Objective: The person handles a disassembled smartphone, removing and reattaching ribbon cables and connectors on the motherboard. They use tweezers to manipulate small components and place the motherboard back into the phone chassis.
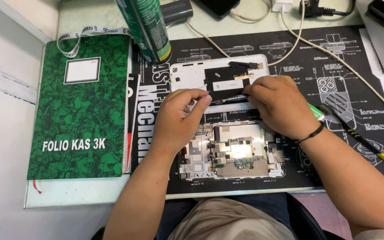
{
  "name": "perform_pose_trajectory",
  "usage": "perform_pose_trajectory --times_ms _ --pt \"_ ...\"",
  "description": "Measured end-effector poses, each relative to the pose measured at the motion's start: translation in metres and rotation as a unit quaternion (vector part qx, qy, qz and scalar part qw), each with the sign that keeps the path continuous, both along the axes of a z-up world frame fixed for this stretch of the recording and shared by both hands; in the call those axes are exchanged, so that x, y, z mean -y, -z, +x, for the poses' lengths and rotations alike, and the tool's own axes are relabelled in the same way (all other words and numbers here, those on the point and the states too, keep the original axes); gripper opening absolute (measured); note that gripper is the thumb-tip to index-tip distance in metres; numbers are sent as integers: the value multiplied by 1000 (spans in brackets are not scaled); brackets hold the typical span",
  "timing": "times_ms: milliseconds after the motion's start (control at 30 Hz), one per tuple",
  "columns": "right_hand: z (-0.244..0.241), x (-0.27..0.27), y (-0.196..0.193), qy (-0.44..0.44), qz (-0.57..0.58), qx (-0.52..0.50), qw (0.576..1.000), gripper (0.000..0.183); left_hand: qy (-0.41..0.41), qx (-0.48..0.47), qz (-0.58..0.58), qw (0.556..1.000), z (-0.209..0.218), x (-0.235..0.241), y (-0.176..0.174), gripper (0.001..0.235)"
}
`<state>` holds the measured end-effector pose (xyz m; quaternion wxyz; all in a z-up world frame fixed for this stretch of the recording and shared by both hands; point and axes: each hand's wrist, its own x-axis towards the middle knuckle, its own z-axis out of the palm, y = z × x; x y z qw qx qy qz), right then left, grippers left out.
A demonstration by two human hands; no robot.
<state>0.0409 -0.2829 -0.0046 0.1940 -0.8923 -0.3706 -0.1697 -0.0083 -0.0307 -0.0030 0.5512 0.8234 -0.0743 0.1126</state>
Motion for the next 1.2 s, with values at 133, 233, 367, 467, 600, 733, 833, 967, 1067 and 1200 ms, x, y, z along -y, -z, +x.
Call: perform_pose_trajectory --times_ms 133,233,367,467,600,733,833,967,1067,1200 --pt "-4 8 -5 -24 70 -109 991 12 32 -5 -31 999 -3 1 -1 26" --pt "-10 15 -7 38 112 -345 931 19 77 -10 -35 996 -8 4 0 34" --pt "-14 19 -11 -6 120 -365 923 23 88 -44 -28 995 -11 10 1 31" --pt "-16 22 -13 -12 111 -372 921 23 89 -51 -25 994 -11 10 1 27" --pt "-18 24 -13 -36 105 -344 932 21 114 -48 -64 990 -11 12 2 41" --pt "-17 23 -15 -78 105 -328 936 19 116 -100 -11 988 -13 16 -2 23" --pt "-18 25 -15 -79 108 -337 932 20 117 -98 13 988 -14 18 -3 17" --pt "-18 27 -14 -84 117 -336 931 20 110 -100 27 988 -15 20 -4 17" --pt "-15 26 -16 -84 120 -339 929 21 110 -106 49 987 -13 21 -5 22" --pt "-15 26 -16 -90 122 -342 928 21 111 -168 12 979 -12 18 -2 20"
